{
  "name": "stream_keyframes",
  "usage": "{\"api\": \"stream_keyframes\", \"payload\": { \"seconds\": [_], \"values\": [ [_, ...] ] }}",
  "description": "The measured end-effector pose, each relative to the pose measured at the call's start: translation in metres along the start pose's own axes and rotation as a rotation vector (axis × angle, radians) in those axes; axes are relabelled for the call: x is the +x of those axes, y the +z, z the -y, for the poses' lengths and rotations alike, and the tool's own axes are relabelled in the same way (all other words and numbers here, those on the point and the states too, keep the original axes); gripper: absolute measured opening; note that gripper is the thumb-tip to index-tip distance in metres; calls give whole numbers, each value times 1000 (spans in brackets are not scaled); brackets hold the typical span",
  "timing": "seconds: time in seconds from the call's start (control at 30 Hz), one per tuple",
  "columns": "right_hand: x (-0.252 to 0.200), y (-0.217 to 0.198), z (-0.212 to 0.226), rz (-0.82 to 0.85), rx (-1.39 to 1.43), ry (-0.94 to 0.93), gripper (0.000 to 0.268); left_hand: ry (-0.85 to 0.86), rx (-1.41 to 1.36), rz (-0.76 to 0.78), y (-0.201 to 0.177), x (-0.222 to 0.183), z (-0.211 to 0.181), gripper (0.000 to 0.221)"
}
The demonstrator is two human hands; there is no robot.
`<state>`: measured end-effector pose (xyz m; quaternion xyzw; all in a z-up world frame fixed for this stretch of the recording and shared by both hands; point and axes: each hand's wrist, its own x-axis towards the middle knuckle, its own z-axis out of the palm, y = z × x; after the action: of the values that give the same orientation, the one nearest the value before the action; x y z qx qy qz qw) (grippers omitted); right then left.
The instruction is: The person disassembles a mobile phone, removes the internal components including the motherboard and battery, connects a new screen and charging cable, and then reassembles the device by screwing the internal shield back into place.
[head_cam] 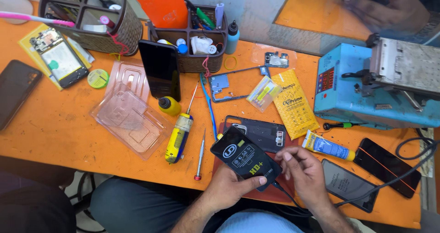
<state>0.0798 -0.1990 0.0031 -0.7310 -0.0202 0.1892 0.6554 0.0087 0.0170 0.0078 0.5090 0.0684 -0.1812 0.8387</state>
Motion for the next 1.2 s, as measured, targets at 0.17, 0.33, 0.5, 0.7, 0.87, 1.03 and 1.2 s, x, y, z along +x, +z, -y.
{"api": "stream_keyframes", "payload": {
  "seconds": [0.17,0.33,0.5,0.7,0.87,1.03,1.2],
  "values": [
    [12,11,35,237,-367,-199,26,15,19,-29,0,0,4,35],
    [28,19,35,366,-191,-10,23,-59,7,-34,-1,1,2,35],
    [40,16,24,397,-8,241,23,-36,-8,-53,0,2,-6,37],
    [46,7,21,377,27,293,22,-159,-95,-18,-4,1,-3,36],
    [45,-8,27,297,107,339,23,-41,-107,21,-5,-1,3,40],
    [43,-25,30,220,105,364,21,11,-130,19,-3,-6,2,46],
    [39,-32,41,208,67,274,21,-8,-142,-65,0,-9,8,45]
  ]
}}
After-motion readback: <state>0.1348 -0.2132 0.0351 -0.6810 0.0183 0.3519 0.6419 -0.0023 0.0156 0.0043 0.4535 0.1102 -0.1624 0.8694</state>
